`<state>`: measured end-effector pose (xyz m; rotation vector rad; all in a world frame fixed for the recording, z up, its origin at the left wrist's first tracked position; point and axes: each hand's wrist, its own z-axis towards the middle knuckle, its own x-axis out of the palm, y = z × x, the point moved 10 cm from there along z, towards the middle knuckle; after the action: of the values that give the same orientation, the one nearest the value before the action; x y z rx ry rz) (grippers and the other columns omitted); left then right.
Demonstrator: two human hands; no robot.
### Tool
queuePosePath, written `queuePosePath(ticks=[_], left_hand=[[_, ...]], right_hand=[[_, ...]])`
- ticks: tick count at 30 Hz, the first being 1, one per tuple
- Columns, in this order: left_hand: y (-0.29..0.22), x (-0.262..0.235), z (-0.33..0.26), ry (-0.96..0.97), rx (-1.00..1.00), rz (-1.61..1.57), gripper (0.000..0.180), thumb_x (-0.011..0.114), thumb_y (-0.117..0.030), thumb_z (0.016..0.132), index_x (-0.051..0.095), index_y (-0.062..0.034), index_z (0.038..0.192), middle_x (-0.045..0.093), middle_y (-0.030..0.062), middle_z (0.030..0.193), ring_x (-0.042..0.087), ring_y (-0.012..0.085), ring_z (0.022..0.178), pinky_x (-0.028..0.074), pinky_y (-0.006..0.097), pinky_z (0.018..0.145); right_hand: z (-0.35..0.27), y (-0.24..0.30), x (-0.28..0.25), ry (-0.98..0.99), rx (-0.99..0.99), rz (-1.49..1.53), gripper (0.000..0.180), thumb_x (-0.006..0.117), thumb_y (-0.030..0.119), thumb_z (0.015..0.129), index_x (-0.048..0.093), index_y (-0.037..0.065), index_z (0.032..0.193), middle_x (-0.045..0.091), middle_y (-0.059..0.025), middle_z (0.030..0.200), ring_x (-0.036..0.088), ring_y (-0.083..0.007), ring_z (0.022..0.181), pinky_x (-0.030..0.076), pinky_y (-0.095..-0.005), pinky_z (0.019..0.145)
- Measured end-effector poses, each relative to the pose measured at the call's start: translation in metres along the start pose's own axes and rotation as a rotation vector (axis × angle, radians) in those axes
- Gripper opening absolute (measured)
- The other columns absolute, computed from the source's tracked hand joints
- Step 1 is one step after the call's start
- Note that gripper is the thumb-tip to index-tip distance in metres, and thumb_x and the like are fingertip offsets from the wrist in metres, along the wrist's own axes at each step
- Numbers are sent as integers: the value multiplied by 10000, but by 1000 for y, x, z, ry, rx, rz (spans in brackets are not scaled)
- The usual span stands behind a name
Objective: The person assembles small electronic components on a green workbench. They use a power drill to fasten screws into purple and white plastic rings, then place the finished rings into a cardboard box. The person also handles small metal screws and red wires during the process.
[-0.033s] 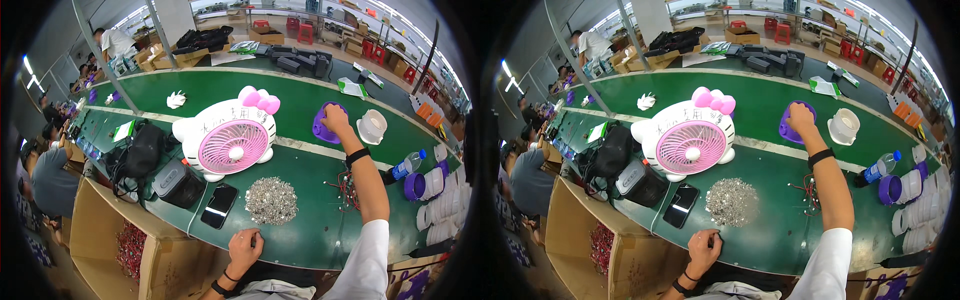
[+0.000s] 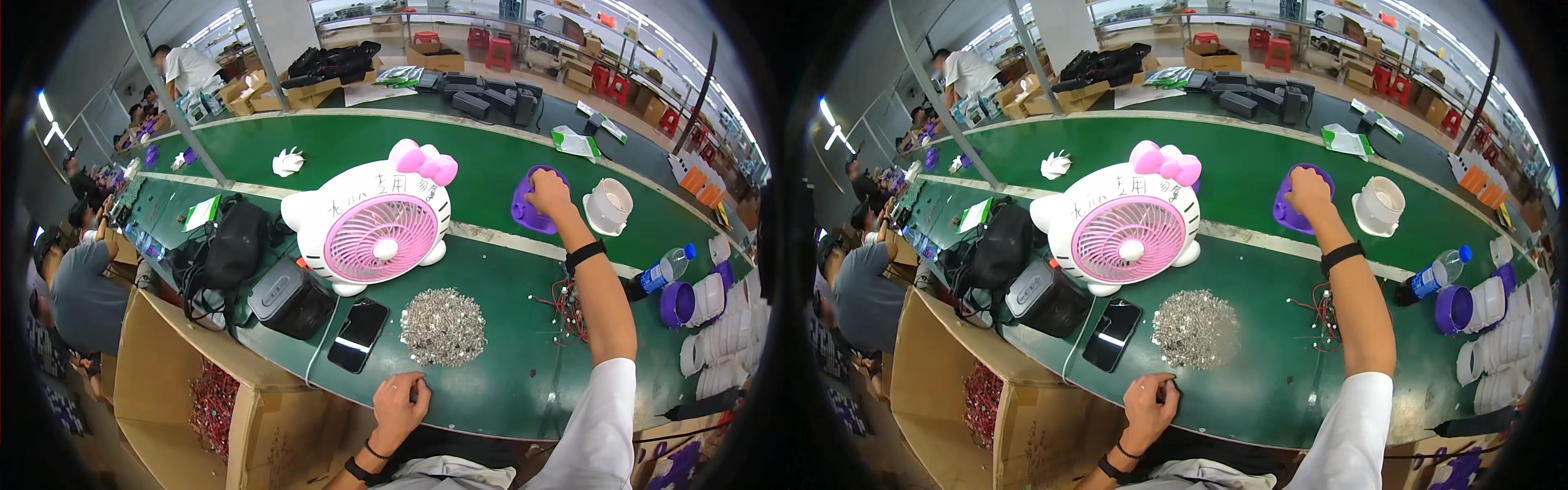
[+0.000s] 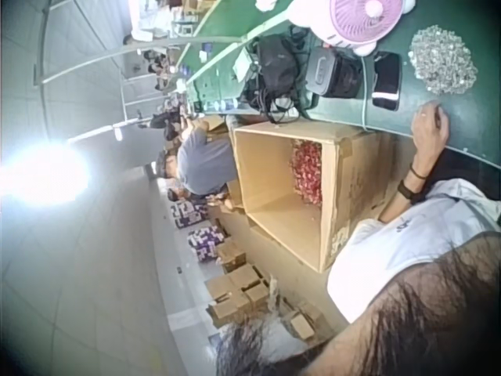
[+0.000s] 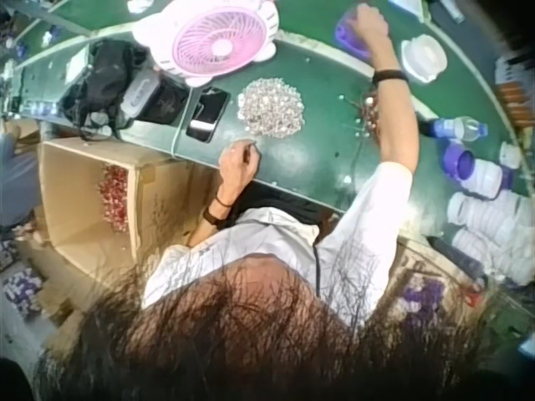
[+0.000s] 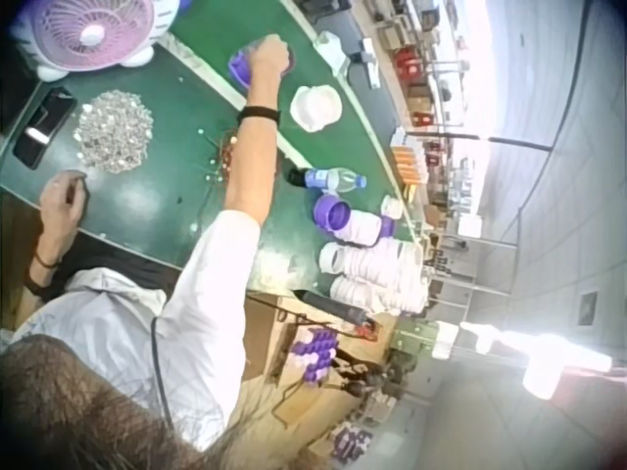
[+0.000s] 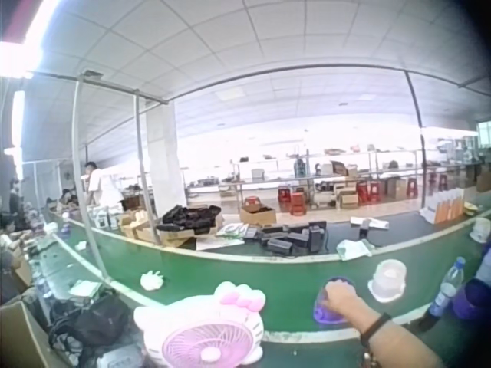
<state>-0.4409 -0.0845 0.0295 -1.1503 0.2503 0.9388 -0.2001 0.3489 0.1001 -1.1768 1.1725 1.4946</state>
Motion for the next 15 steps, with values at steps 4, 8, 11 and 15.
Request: queuePosePath(ticks=[4, 8, 11, 15], left_hand=[[2, 2, 0, 18, -22, -4, 124, 722, -49, 797, 685, -88, 909, 642, 35, 717, 601, 221, 615, 451, 359, 594], [1, 3, -1, 25, -7, 12, 126, 722, -50, 796, 685, -83, 913, 645, 38, 723, 606, 229, 622, 452, 362, 599], [0, 3, 0, 24, -10, 19, 127, 720, -46, 796, 685, -78, 914, 649, 41, 731, 610, 232, 632, 454, 361, 602], [1, 0, -1, 21, -23, 18, 124, 718, -44, 796, 685, -76, 912, 651, 43, 735, 617, 233, 647, 457, 364, 609]], right_hand=[[-5, -11, -6, 56, 24, 143, 313, 827, 220, 759, 675, 4, 927, 724, -155, 818, 720, -269, 644, 588, -372, 678], [-6, -20, -17, 23, -20, 235, 296, 829, 212, 775, 675, -26, 860, 701, -143, 669, 707, -230, 532, 580, -339, 594], [-8, -28, -15, 38, 10, 236, 232, 830, 190, 771, 682, 20, 827, 721, -125, 706, 716, -226, 559, 588, -335, 654], [-8, -33, -16, 22, 39, 234, 232, 826, 193, 776, 679, 22, 832, 722, -129, 719, 720, -235, 587, 587, -356, 673]])
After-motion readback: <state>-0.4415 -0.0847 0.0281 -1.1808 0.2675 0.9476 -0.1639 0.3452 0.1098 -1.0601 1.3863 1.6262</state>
